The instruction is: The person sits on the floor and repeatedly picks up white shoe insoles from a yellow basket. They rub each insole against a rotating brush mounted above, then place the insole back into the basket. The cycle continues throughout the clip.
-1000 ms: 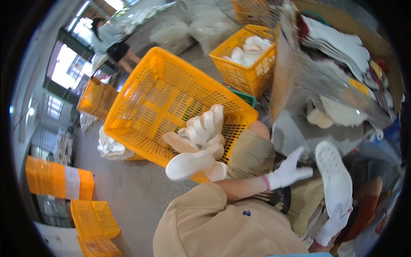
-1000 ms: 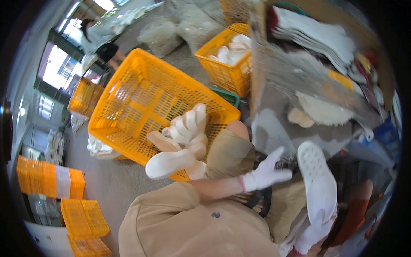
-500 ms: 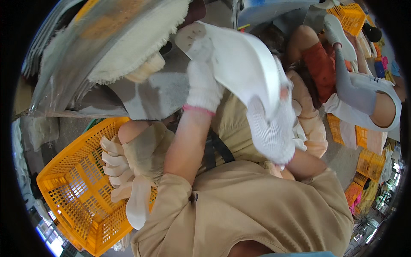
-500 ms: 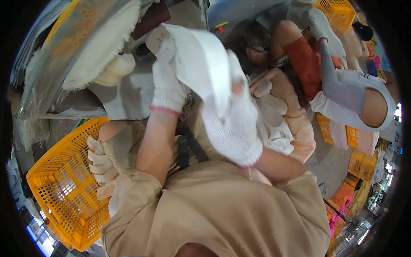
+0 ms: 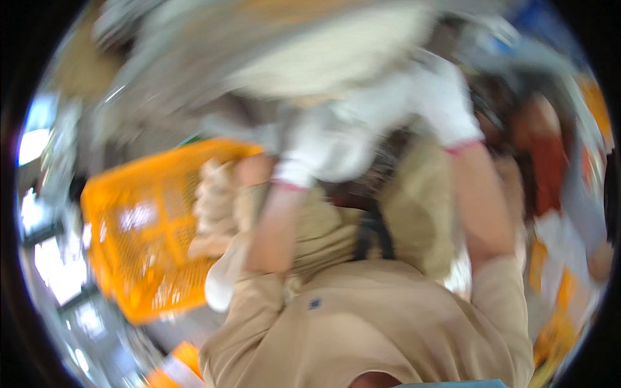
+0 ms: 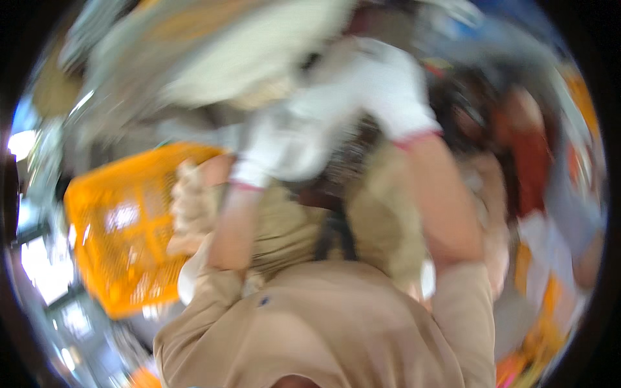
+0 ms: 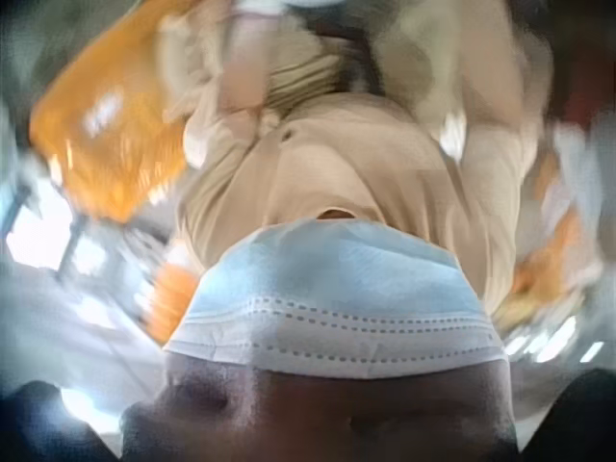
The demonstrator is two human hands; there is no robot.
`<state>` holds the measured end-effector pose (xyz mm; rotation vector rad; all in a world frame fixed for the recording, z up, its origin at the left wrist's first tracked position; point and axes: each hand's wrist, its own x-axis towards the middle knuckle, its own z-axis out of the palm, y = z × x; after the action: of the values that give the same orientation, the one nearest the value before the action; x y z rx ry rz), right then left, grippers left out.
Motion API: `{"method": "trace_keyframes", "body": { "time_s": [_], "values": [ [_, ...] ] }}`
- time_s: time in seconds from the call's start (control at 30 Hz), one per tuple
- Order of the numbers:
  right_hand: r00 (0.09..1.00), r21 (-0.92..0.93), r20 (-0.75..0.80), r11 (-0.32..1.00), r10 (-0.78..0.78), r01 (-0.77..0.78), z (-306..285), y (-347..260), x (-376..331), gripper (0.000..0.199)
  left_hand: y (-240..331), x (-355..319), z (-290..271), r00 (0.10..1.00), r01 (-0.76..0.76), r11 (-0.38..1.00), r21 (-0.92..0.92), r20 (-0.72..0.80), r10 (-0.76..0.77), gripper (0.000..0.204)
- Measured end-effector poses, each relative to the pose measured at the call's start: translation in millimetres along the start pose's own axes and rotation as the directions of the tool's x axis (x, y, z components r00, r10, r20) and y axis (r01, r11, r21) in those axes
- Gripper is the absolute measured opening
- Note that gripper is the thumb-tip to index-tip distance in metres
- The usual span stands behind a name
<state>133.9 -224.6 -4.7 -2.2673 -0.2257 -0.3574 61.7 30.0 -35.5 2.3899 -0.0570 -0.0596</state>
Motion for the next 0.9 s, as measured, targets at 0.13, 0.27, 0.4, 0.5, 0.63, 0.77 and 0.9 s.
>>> {"method": "trace_keyframes", "body": {
  "time_s": [0.13, 0.27, 0.4, 0.5, 0.63, 0.77, 0.9],
  "values": [
    [0.953, 0.472, 0.229, 0.834, 0.198, -0.287, -4, -21, -12, 0.035, 47, -21, 50, 0.997, 0.012, 0.559, -0.829, -0.03, -0.066, 0.044],
    [0.955, 0.464, 0.236, 0.842, 0.181, -0.274, -50, -52, -80, 0.061, 98, 21, 116, 0.951, -0.075, 0.172, -0.982, -0.123, -0.285, 0.046],
    [0.942, 0.313, -0.081, 0.906, 0.325, -0.286, -62, -58, -91, 0.075, 147, 51, 138, 0.902, -0.048, -0.067, -0.997, -0.014, -0.431, 0.037],
    [0.972, 0.121, -0.114, 0.974, 0.206, -0.192, -50, -47, -60, 0.078, 133, 63, 114, 0.876, 0.099, -0.044, -0.994, 0.108, -0.47, 0.03],
    [0.939, 0.297, 0.036, 0.894, 0.342, -0.337, -32, -10, -10, 0.061, 29, 65, 42, 0.798, 0.531, 0.845, -0.068, 0.375, -0.471, 0.049],
    [0.88, 0.417, 0.158, 0.778, 0.447, -0.47, 1, 61, 23, 0.049, -10, 12, -2, 0.983, 0.087, 0.995, -0.048, 0.164, -0.078, 0.061],
    [0.884, 0.544, 0.29, 0.697, 0.366, -0.467, 22, 70, 24, 0.044, 39, -20, 11, 0.963, 0.124, 0.77, -0.626, 0.262, 0.058, 0.051]
  ]
}}
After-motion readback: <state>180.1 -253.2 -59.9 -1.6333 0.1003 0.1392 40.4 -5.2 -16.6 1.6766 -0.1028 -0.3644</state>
